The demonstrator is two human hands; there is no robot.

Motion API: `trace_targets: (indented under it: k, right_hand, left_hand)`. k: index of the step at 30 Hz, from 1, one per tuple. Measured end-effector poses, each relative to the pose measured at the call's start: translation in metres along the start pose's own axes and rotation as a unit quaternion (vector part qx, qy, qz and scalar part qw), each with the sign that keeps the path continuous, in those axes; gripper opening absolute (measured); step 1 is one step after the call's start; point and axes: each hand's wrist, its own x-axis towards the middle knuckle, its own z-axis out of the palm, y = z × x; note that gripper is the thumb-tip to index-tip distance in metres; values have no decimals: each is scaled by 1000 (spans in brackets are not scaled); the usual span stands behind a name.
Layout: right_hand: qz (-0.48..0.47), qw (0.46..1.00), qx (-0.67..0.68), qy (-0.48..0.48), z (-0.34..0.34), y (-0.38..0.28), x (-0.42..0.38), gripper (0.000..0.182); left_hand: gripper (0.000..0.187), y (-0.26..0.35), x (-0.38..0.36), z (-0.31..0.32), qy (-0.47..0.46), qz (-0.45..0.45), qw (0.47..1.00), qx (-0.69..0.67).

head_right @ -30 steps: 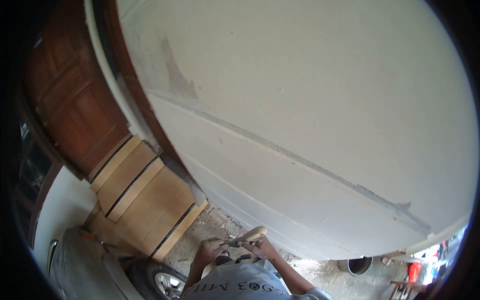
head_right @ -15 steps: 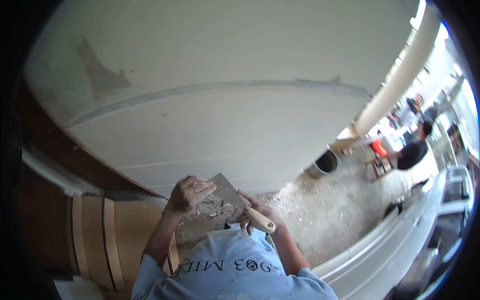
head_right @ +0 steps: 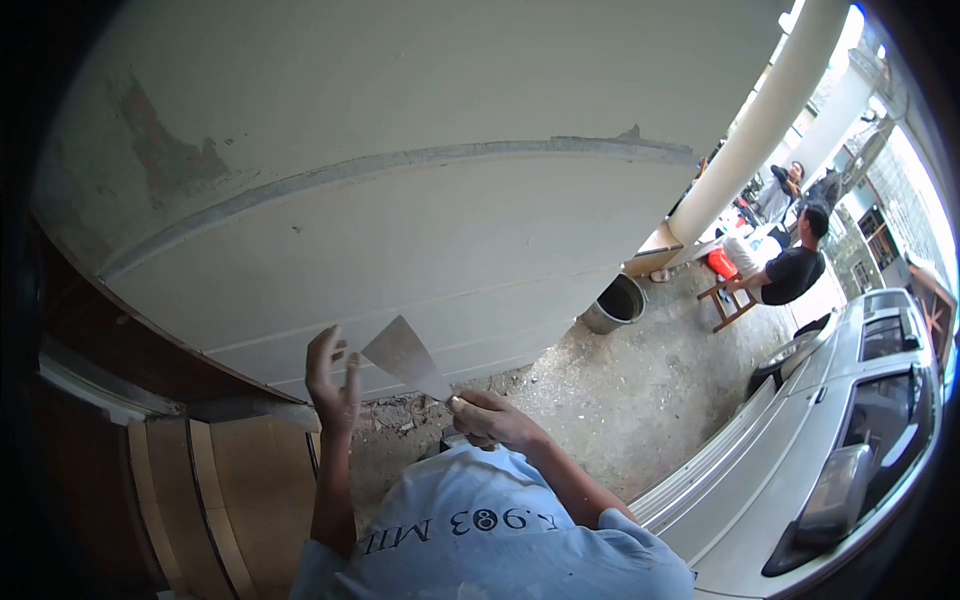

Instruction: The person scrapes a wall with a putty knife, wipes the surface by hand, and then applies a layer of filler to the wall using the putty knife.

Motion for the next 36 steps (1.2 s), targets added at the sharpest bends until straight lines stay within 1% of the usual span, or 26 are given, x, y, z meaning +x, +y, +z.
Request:
trace_targets:
  k: [1,2,5,6,9,10,11,13,14,17,18,19,21,22,25,26,29,32,33,34,35,36]
  right_hand:
    - [-4,1000,0,-4,-1,-2,7,23]
    - [-3,1000,-10,0,1,-7,11,23]
    - [-56,997,-57,-23,-9,-20,16,24]
    - [-60,996,-63,-10,-12,-30,14,23]
    - [-94,992,-77,-26,-54,-35,13,28]
    - [-87,991,-100,-13,-67,-47,7,28]
    - [-107,991,-81,-15,-82,-52,5,25]
    - [-140,988,-55,-24,-117,-60,-1,19]
    - [-135,988,-66,-29,-139,-66,-5,17]
    - [-163,983,-32,-73,-186,-91,-13,17]
    - [-173,979,-26,-104,-201,-96,-11,18]
    - [-180,976,-36,-119,-212,-102,-10,18]
    - [-200,968,-46,-147,-222,-111,-6,18]
    - [-191,969,-44,-150,-222,-117,-5,19]
    - [-196,967,-69,-149,-221,-124,4,22]
    - [-187,968,-65,-152,-221,-124,5,24]
    - [-150,956,-150,-203,-232,-120,19,24]
    - [-159,939,-198,-234,-229,-133,12,23]
    - [-166,934,-206,-242,-227,-134,11,24]
    - [-204,922,-219,-245,-226,-128,14,28]
    - [-190,924,-221,-247,-226,-124,17,28]
    - [-169,928,-220,-248,-226,-118,18,28]
  left_hand:
    - [31,-6,-5,2,50,-121,988,-78]
    - [34,-17,-11,8,48,-186,967,-165]
    - [37,-15,-18,30,-14,-212,948,-236]
    - [39,-8,-15,47,-2,-209,932,-296]
    - [34,23,7,85,-47,-175,968,-171]
    - [27,34,14,100,-37,-177,970,-161]
    - [20,37,19,116,-30,-168,971,-164]
    - [16,54,32,158,0,-143,966,-214]
    - [14,62,38,176,-10,-129,965,-228]
    - [13,81,50,227,1,-106,971,-214]
    - [14,86,54,239,18,-102,977,-188]
    - [15,91,58,247,32,-110,974,-197]
    - [17,104,62,252,55,-123,969,-209]
    - [18,109,66,253,75,-115,975,-177]
    - [18,100,61,256,143,-109,972,-155]
    - [14,94,58,254,161,-102,969,-160]
    - [15,106,53,244,236,-62,966,-85]
    - [19,103,29,212,192,-88,974,-84]
    - [19,99,23,210,201,-94,970,-96]
    - [19,95,16,208,208,-103,967,-108]
    - [20,93,10,207,214,-116,963,-117]
    - [20,97,11,213,243,-147,951,-122]
